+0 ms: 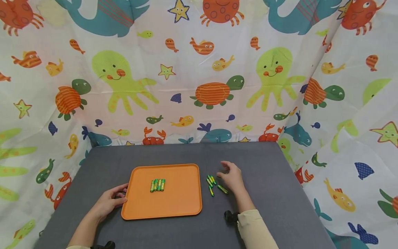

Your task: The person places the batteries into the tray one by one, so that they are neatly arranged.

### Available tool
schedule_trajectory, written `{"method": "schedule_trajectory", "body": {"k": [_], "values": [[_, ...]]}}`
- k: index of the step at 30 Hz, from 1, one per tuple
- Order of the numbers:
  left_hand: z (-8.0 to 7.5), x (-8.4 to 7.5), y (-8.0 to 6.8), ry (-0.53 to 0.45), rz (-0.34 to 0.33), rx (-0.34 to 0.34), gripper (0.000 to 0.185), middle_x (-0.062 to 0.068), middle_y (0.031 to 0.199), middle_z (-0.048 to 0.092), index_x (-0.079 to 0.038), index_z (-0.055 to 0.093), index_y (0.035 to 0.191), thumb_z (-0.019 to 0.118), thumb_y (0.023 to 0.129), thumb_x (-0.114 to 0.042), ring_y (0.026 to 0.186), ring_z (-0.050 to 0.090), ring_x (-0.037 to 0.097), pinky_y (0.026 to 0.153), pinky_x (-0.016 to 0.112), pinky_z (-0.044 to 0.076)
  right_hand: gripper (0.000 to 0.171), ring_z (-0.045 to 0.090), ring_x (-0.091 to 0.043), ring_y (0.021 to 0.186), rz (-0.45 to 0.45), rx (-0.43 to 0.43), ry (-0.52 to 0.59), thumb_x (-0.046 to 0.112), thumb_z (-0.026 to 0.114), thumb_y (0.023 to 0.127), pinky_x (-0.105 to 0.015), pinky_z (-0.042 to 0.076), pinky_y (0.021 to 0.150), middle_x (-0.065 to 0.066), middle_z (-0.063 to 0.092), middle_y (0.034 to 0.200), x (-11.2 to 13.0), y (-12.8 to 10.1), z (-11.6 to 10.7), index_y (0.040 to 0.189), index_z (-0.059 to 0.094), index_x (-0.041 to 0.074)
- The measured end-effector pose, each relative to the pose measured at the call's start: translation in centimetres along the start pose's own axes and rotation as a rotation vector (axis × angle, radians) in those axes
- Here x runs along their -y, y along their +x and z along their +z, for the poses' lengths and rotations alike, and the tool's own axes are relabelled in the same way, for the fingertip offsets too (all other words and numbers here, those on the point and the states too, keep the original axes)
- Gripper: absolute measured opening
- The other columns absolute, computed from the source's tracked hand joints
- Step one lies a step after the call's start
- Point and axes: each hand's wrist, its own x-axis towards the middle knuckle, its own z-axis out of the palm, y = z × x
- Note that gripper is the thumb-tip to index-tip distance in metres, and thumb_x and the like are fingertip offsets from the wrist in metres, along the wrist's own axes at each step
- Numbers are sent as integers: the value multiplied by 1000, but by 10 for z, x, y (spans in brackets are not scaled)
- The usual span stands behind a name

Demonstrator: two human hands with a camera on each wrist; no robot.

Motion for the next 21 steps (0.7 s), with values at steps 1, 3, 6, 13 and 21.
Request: {"method": "schedule_trajectory", "body": {"k": [1,3,6,13,21], "values": [[0,0,0,0,-1,-3,64,14,130,50,-10,46,151,68,92,1,104,53,26,77,30,57,56,63,-33,110,13,4,-13,13,83,83,-50,53,91,-17,67,127,-3,0,0,135,63,7],[-1,0,-1,7,-5,-6,64,14,130,50,-10,46,151,68,92,0,104,53,26,77,30,57,56,65,-31,106,34,14,-39,12,83,82,-49,53,89,-16,68,124,-8,0,1,134,63,6],[-1,0,-2,12,-11,-7,64,14,131,49,-11,47,151,69,92,-1,105,53,26,77,30,57,54,66,-27,99,62,14,-64,8,82,81,-45,53,86,-13,71,119,-13,0,3,132,64,5],[-2,1,-3,12,-12,1,64,14,131,49,-11,46,152,69,93,-2,104,53,26,78,30,57,48,64,-20,83,81,16,-136,7,81,82,-41,51,76,-9,72,101,-15,-2,0,127,66,2],[-1,1,0,28,4,1,63,15,131,50,-11,46,152,69,93,-4,103,54,26,78,30,57,58,65,-29,101,61,79,-118,23,86,80,-48,52,86,-16,67,123,-25,-9,-10,133,64,9]]}}
